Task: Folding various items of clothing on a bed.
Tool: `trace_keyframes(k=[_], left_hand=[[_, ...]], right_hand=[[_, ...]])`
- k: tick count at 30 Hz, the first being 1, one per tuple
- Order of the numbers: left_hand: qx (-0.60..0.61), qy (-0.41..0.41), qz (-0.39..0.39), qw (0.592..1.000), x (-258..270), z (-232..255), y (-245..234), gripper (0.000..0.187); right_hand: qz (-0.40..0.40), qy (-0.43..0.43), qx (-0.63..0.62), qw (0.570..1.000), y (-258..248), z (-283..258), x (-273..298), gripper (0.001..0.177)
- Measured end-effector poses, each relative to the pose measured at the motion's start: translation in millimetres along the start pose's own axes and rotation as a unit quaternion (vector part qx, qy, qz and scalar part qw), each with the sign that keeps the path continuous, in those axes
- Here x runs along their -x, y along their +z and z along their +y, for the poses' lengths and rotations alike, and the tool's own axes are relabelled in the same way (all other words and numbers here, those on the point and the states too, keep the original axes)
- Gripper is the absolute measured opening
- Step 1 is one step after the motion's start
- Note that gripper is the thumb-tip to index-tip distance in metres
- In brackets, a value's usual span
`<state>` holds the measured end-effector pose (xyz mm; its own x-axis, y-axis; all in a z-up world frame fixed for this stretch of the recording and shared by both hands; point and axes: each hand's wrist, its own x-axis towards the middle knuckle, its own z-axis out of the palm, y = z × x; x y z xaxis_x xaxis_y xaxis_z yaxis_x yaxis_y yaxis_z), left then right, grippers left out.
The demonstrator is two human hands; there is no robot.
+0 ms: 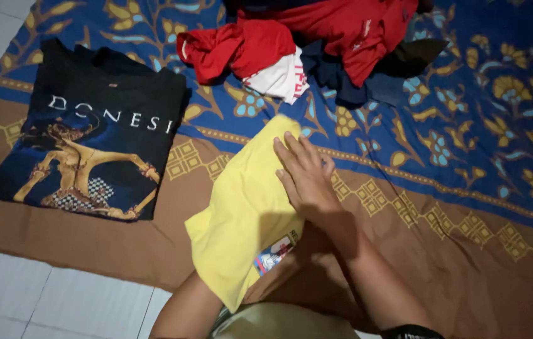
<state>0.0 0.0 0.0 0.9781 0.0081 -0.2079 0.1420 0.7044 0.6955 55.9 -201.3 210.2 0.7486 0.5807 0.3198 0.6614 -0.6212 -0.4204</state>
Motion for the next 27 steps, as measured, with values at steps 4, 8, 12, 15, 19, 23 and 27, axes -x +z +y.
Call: trace_keyframes(k=[4, 8, 12, 15, 19, 23, 27], left_hand=[[0.006, 0.002, -0.014, 1.000, -21.0, 19.1, -9.2, 0.070], [0.017, -0.007, -0.007, 1.000, -17.0, 36.2, -21.6, 0.071], [0.026, 0.002, -0.011, 1.000, -28.2, 64.6, -26.5, 0.073], [0.033, 0.007, -0.005, 0.999, -22.0, 85.0, -37.8, 0.074], [0.037, 0.036, 0.007, 0.999, -19.5, 148.1, -29.4, 0.075], [0.042, 0.055, 0.030, 0.997, 8.7, 232.3, 10.8, 0.076], [0.043, 0.067, 0.027, 0.996, 16.6, 274.9, 0.0, 0.078]], right_hand=[[0.034, 0.061, -0.011, 0.997, 11.5, 18.8, 7.0, 0.053], [0.135, 0.225, -0.239, 0.935, 25.6, 28.9, 39.5, 0.057], [0.141, 0.366, -0.582, 0.713, 36.0, 29.9, 56.2, 0.062], [0.038, 0.319, -0.743, 0.586, 44.3, 25.5, 50.0, 0.068], [-0.048, 0.235, -0.792, 0.562, 53.0, 1.2, 11.9, 0.065], [-0.040, 0.244, -0.813, 0.528, 76.7, -15.3, -33.0, 0.058], [-0.053, 0.241, -0.831, 0.499, 84.9, -47.8, -82.1, 0.056]])
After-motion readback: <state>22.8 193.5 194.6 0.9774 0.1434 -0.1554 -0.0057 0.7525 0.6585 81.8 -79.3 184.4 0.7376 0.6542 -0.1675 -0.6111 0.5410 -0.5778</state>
